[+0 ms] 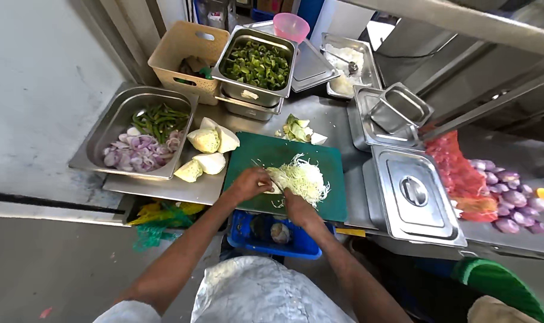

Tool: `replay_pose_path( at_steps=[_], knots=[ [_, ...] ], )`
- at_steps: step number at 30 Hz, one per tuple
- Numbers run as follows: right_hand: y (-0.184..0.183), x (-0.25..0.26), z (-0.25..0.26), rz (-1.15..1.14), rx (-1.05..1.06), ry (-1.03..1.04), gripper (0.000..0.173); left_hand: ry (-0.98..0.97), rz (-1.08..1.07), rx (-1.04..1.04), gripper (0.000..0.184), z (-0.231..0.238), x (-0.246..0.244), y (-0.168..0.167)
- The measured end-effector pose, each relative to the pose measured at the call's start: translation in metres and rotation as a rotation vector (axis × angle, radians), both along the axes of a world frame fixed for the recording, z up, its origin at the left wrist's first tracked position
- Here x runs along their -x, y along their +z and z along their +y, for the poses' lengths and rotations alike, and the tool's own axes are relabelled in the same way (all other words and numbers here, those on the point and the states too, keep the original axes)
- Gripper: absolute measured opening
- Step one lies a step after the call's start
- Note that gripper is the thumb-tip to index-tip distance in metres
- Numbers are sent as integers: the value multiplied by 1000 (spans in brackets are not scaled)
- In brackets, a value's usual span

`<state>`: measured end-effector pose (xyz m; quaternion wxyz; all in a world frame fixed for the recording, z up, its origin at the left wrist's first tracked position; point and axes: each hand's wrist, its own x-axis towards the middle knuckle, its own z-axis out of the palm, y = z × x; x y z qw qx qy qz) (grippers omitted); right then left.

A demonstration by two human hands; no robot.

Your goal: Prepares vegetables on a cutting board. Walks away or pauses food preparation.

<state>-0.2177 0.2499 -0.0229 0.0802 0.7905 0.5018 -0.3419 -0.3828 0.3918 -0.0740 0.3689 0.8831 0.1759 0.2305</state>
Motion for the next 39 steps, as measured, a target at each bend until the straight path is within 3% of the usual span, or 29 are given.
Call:
replay_pose_path(
  at_steps=[6, 12, 17, 22, 27, 32, 37, 39],
  knots=[
    [3, -1, -3, -12, -6, -14, 35, -82, 49, -37, 8, 1, 10, 9],
    [79, -2, -13, -201, 8, 75, 26, -180, 96, -27, 8, 14, -2, 13],
    [12, -1, 0, -39, -32, 6, 38, -159, 94, 1, 8, 14, -1, 10],
    [79, -4, -7, -182, 55, 111, 27, -157, 68, -4, 7, 13, 2, 10],
    [12, 1, 5, -66, -39, 44, 34, -136, 91, 19, 8, 10, 0, 11],
    [77, -10, -3, -149, 45, 105, 27, -120, 50, -19, 6, 6, 3, 16],
    [15, -1, 5, -40, -2, 33, 39, -92, 70, 5, 9, 6, 0, 9],
    [30, -7, 6, -64, 10, 75, 36, -90, 60, 4, 9, 7, 1, 9]
  ],
)
